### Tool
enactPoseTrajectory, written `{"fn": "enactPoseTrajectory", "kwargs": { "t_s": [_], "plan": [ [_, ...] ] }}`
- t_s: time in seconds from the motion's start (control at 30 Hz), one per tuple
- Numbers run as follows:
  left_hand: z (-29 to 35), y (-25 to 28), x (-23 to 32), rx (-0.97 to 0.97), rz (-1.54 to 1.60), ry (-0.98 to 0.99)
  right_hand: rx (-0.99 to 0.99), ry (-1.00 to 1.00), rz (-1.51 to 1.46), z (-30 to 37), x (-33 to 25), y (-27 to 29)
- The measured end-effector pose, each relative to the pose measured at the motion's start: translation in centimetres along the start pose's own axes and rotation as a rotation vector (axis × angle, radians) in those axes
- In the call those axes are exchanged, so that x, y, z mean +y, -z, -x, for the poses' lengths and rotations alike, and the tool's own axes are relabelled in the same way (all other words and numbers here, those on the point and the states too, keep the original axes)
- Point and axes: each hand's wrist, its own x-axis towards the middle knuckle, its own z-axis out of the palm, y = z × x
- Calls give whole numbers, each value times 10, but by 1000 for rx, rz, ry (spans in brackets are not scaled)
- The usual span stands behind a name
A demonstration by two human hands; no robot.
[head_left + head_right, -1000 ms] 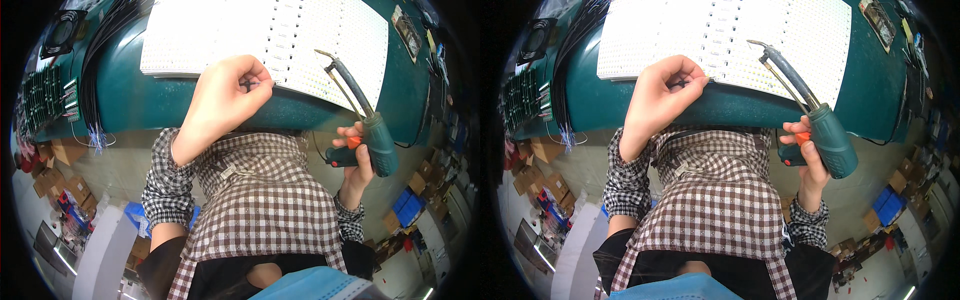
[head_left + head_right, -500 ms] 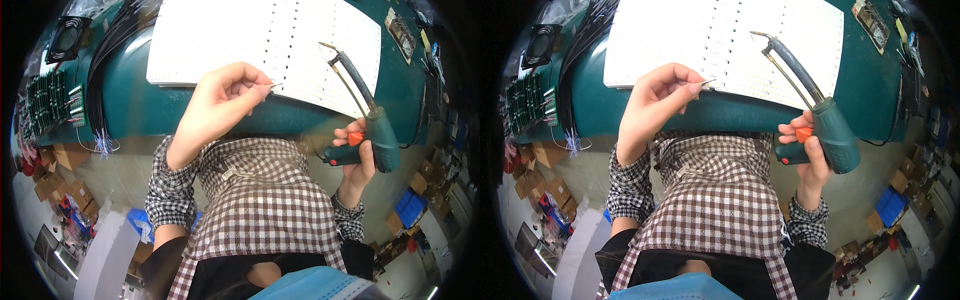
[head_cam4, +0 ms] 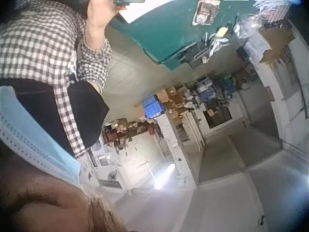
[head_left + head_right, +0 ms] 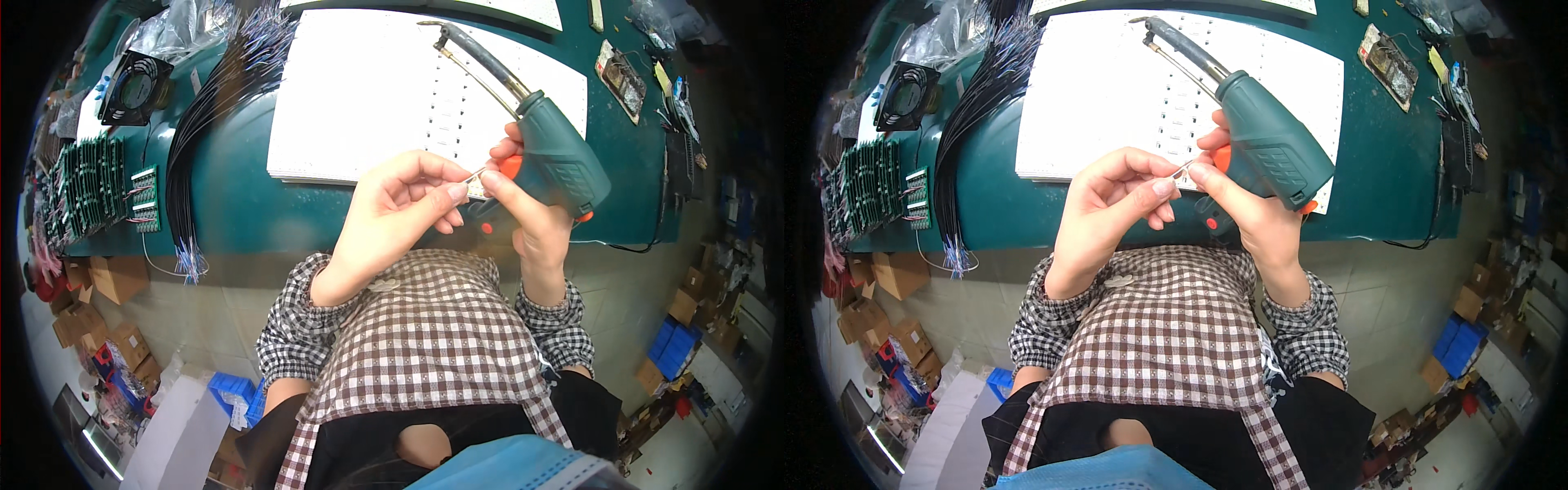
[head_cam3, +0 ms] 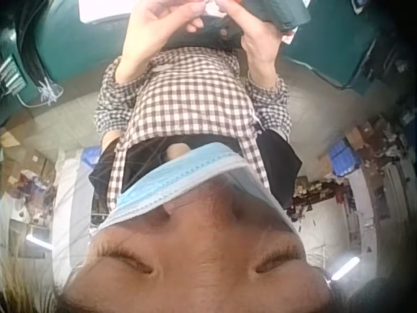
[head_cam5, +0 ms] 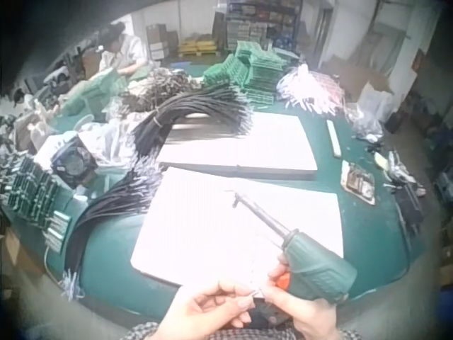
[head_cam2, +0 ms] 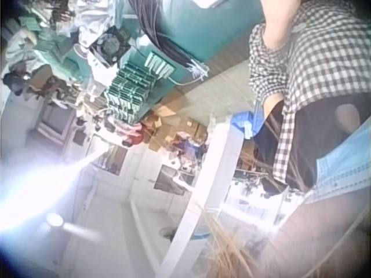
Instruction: The person solders black wires to a large LED panel using a soldering iron. They repeatedly pick up wires, position them on the panel, and apply the soldering iron to secure the connections.
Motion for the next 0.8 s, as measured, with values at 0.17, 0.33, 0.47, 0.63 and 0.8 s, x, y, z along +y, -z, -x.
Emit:
{"fn": "enactPoseTrajectory", "kwargs": {
  "t_s": [0.17, 0.33, 0.47, 0.63, 0.8],
  "plan": [
    [-3, 0, -2, -16, 33, 1, 40, 5, -9, -2, -2, -2],
    [-5, -4, -4, -15, 54, 8, 48, 15, -18, -3, -1, -2],
    [-7, -6, -5, 10, 145, 34, 67, 47, 25, -4, -1, 2],
    [-5, -3, -9, 1, 113, 38, 132, 33, 46, -5, -4, -2],
    [16, 32, 40, 234, -324, 11, 152, 0, -227, -4, -6, 31]
  ]
}}
